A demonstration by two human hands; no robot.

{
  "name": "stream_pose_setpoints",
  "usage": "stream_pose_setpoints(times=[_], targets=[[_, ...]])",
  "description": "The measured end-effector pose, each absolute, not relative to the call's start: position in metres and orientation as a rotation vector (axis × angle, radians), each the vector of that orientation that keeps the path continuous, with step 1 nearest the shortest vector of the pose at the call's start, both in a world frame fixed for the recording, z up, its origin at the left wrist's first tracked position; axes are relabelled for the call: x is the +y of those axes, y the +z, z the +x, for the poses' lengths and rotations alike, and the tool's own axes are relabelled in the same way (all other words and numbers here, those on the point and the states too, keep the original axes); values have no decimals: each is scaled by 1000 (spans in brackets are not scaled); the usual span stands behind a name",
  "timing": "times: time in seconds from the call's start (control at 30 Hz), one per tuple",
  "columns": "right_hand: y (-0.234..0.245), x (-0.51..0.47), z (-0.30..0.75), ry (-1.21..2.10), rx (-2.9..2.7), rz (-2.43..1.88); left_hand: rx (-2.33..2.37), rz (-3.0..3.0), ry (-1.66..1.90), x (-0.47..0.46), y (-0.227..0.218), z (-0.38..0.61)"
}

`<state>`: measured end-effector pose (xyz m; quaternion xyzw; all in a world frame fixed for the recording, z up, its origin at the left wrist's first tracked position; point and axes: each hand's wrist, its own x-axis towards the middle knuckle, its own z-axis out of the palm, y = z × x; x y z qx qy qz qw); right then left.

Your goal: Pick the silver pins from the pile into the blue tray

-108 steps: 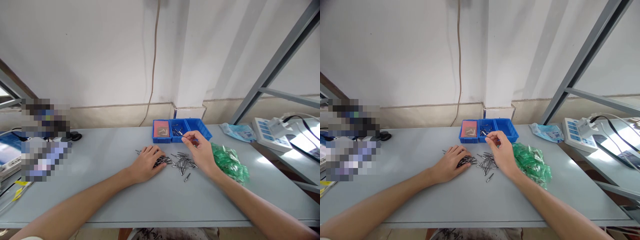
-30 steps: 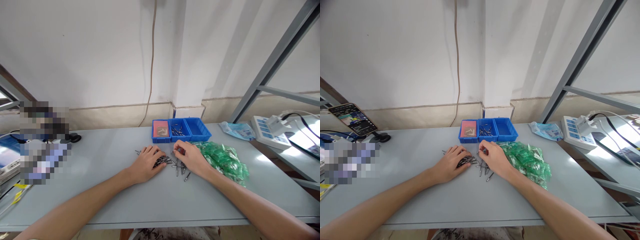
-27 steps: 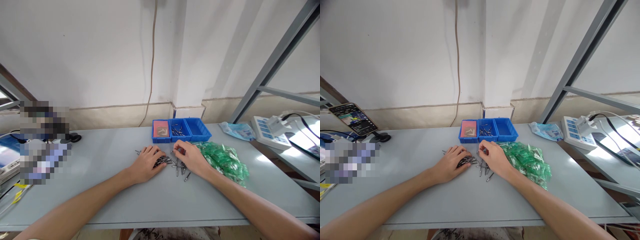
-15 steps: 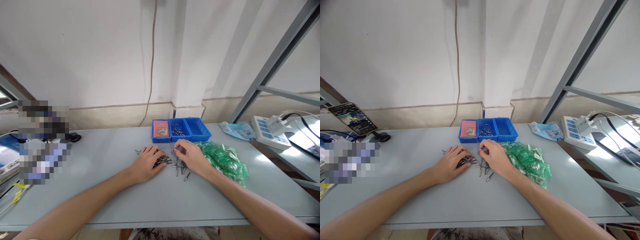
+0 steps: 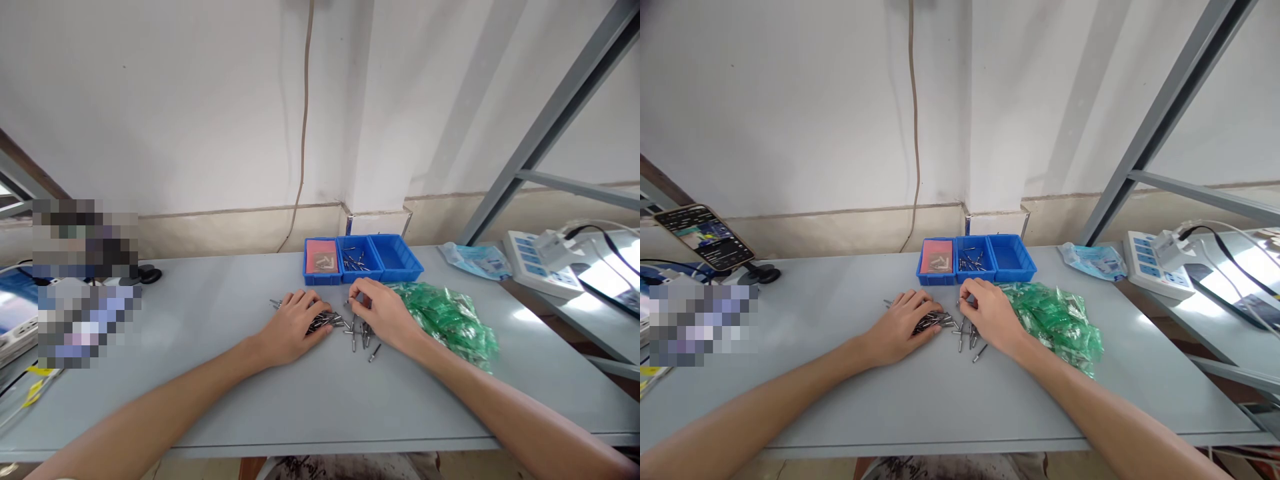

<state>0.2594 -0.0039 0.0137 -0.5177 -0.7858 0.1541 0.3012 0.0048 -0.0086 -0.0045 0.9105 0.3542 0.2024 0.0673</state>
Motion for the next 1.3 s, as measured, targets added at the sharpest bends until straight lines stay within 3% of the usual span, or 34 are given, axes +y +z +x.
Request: stream_pose_setpoints(times=[1.3], targets=[[12, -6, 260, 401, -2104, -1370, 1064, 2741, 591, -8, -5, 5]])
